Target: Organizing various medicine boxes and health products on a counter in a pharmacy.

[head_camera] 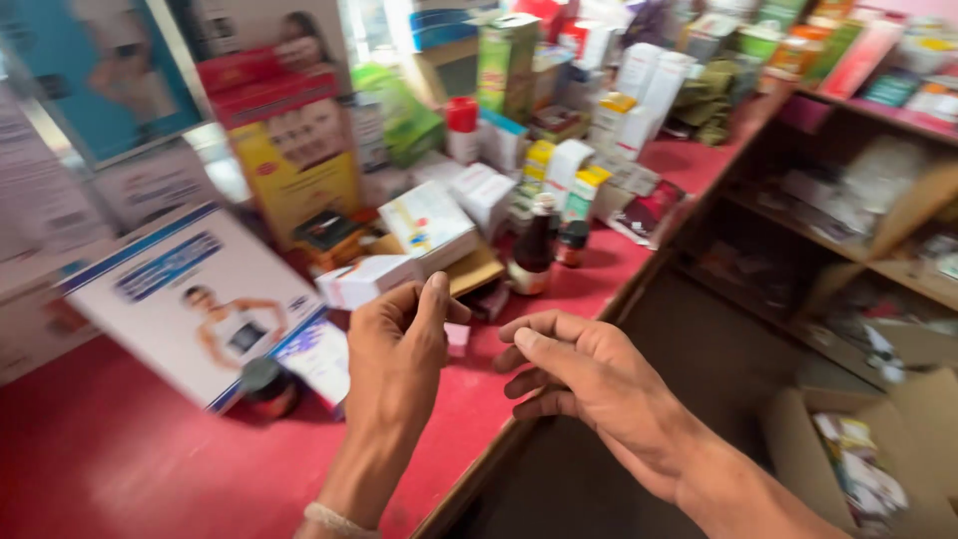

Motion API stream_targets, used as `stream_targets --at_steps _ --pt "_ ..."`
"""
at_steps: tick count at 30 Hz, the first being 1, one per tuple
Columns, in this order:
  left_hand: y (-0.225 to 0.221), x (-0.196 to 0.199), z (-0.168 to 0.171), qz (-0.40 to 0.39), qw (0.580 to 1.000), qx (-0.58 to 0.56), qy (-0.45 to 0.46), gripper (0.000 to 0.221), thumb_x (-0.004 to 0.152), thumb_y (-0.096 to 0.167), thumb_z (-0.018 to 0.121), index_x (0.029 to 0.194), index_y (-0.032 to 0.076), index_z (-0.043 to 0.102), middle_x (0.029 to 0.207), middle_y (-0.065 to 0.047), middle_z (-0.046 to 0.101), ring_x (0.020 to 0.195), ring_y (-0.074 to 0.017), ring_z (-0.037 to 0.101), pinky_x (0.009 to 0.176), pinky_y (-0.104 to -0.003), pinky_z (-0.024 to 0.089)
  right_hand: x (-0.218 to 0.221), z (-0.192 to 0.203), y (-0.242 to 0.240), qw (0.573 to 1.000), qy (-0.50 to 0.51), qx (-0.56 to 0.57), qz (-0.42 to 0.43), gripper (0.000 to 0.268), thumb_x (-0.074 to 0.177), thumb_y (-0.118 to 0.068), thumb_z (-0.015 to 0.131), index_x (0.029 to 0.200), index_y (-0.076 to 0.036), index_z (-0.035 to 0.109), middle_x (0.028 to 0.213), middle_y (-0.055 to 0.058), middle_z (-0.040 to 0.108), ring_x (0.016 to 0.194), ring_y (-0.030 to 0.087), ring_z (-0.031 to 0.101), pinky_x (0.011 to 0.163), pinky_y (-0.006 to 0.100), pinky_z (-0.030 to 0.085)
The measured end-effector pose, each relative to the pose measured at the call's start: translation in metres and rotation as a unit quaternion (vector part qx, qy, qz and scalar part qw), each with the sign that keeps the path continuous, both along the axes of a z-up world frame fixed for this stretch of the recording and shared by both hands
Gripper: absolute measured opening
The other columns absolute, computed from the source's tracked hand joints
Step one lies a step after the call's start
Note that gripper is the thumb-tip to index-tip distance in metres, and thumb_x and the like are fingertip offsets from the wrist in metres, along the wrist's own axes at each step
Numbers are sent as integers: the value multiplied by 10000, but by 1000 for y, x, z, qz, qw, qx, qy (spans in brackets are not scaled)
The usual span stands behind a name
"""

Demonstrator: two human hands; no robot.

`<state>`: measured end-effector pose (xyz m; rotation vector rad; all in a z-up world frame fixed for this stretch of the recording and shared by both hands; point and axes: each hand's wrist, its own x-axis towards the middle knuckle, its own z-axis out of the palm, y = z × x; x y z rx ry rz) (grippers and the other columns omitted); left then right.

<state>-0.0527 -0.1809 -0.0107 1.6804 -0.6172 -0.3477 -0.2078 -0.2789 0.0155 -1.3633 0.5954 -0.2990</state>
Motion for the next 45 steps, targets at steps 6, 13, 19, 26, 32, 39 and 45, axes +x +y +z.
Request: stream_targets --at_steps 6,13,19,26,32,39,45 --pt "-56 -23 6 -179 978 -99 30 356 1037 282 498 967 34 743 566 14 584 493 -45 469 461 -245 393 -26 9 -30 995 -11 23 -99 342 962 -284 578 1166 -35 693 1003 68 712 870 171 681 799 355 595" --pt "-149 -53 30 -248 964 -81 39 238 946 228 648 901 26 767 541 -4 648 438 -46 496 408 -237 399 -58 2 -107 985 -74 21 -155 370 965 -290 549 1225 -51 663 1125 70 737 932 173 704 832 373 594" --pt "-274 -84 17 -252 966 -50 20 328 916 275 726 732 4 719 508 -12 594 447 -50 453 408 -268 344 -86 -15 -221 973 -145 54 -172 407 982 -339 513 1241 -59 656 1125 63 749 927 183 701 827 394 585" --pt "-438 -147 21 -362 929 -66 45 369 935 280 687 698 -1 716 597 13 684 544 -42 482 488 -258 408 -150 -5 -345 960 -183 45 -209 376 1024 -368 499 1195 -72 657 1111 71 701 952 206 692 849 399 581" --pt "-550 -214 22 -459 887 21 39 368 944 317 670 742 21 756 580 -7 596 538 -72 458 490 -279 383 -213 -4 -419 930 -168 44 -325 378 1016 -374 505 1180 -73 666 1100 43 687 968 180 667 839 390 574" --pt "-694 -287 -17 -599 795 95 -18 427 971 364 630 749 6 696 586 -11 579 544 -92 463 492 -300 420 -284 -13 -516 899 -120 88 -413 455 953 -391 557 1304 -116 643 1157 14 671 974 171 660 835 361 568" --pt "-849 -352 -20 -656 751 42 -68 392 949 361 618 798 8 697 603 -51 625 558 -122 523 518 -336 474 -337 -25 -650 886 -110 45 -449 501 940 -368 585 1356 -89 584 1166 44 678 987 185 678 839 378 564"
